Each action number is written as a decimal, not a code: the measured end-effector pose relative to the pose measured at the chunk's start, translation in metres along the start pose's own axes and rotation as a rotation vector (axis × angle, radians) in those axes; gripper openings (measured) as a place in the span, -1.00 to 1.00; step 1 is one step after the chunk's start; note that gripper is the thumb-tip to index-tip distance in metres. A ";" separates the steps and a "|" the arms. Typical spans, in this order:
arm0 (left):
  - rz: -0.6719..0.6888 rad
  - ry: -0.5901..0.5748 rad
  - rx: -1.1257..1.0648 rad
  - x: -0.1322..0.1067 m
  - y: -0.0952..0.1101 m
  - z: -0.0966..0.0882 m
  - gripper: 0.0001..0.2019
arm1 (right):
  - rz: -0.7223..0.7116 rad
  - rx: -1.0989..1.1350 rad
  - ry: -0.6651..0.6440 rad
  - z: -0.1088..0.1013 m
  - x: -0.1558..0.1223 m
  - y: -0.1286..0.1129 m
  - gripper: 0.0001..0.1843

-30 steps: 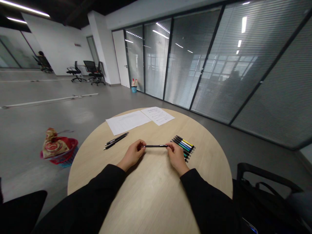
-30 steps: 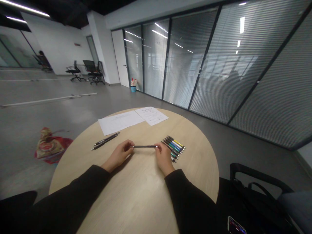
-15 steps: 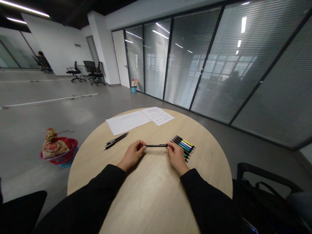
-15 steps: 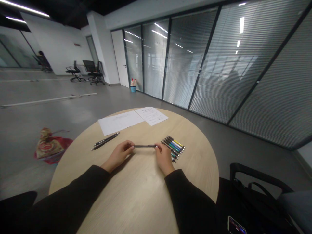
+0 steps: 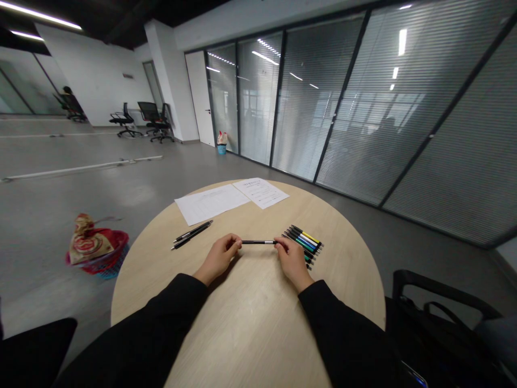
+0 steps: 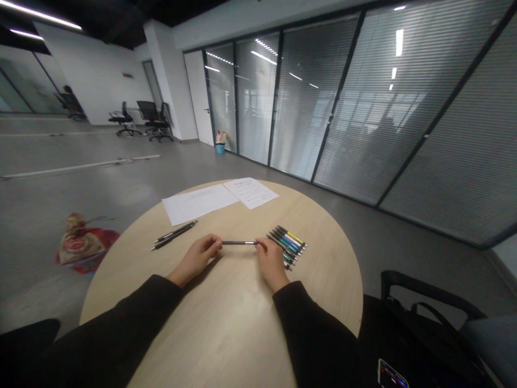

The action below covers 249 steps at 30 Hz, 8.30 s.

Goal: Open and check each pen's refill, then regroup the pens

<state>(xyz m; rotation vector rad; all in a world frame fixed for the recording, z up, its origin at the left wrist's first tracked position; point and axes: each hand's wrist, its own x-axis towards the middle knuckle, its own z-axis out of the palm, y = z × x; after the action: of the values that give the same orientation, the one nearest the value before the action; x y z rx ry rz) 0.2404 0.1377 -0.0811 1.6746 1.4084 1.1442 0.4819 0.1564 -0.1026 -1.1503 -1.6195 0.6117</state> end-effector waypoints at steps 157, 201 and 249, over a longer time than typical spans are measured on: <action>-0.045 -0.026 -0.137 -0.004 0.016 0.000 -0.70 | -0.051 -0.119 -0.209 -0.008 -0.001 -0.013 -0.79; -0.091 -0.035 -0.127 -0.006 0.016 0.001 -0.54 | -0.112 -0.103 -0.239 -0.009 -0.001 -0.017 -0.81; -0.033 -0.016 -0.208 -0.004 0.017 0.001 -0.65 | -0.110 -0.102 -0.208 -0.009 -0.001 -0.016 -0.79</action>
<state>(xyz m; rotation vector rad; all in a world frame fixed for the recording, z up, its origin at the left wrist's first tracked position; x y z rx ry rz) 0.2481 0.1307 -0.0668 1.5061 1.2563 1.2112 0.4841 0.1474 -0.0861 -1.0911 -1.8964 0.5988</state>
